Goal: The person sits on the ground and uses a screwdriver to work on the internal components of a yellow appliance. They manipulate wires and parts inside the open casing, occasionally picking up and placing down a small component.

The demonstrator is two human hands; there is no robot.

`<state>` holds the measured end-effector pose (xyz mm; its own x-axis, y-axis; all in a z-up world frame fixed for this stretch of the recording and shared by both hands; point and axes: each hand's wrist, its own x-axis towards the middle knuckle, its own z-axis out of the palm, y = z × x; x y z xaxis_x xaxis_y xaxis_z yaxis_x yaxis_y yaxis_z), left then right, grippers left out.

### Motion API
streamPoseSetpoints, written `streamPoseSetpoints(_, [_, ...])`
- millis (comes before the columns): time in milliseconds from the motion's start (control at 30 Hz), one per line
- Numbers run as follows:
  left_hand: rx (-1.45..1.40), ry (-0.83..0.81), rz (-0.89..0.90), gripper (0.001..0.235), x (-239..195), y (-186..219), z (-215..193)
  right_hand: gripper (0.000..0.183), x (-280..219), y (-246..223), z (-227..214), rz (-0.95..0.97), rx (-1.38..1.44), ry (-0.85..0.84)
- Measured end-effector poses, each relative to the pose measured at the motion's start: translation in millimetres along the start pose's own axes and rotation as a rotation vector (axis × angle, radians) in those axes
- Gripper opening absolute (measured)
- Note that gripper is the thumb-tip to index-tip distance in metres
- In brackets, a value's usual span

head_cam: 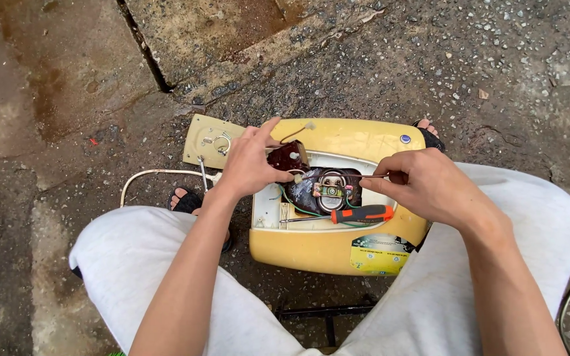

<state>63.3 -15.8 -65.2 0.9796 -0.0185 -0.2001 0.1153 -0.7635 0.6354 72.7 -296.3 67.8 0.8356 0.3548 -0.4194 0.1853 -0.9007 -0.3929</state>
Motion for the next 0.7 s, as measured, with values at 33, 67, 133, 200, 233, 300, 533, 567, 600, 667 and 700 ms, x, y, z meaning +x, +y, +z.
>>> streamPoseSetpoints(33, [-0.005,-0.014,0.003,0.118,0,1,4,0.032,1,-1,0,0.037,-0.028,-0.037])
streamPoseSetpoints(67, [-0.009,-0.027,0.007,0.118,1,2,8,0.035,2,-1,0,0.074,-0.056,-0.071])
streamPoseSetpoints(133, [-0.004,-0.003,0.024,0.116,-1,9,8,0.049,7,9,8,0.039,-0.067,-0.038])
streamPoseSetpoints(200, [0.001,0.02,0.048,0.114,-3,18,6,0.068,15,12,19,0.009,-0.077,0.0])
streamPoseSetpoints(233, [0.089,0.107,0.163,0.114,-4,23,5,0.087,20,10,27,-0.203,-0.202,0.234])
streamPoseSetpoints(300, [0.176,0.189,0.277,0.114,-5,32,1,0.105,31,-1,42,-0.415,-0.326,0.463])
streamPoseSetpoints(533, [0.177,0.254,0.536,0.132,-11,48,-9,0.098,41,-22,54,-0.594,-0.437,0.597])
streamPoseSetpoints(567, [0.208,0.251,0.571,0.131,-12,48,-9,0.099,42,-20,53,-0.605,-0.403,0.574])
streamPoseSetpoints(600, [0.21,0.252,0.57,0.131,-14,47,-9,0.099,44,-20,55,-0.607,-0.403,0.575])
streamPoseSetpoints(667, [0.209,0.206,0.561,0.127,-19,46,-8,0.08,47,-19,61,-0.627,-0.375,0.541])
streamPoseSetpoints(700, [0.206,0.204,0.557,0.127,-15,41,-4,0.08,48,-20,61,-0.627,-0.374,0.536])
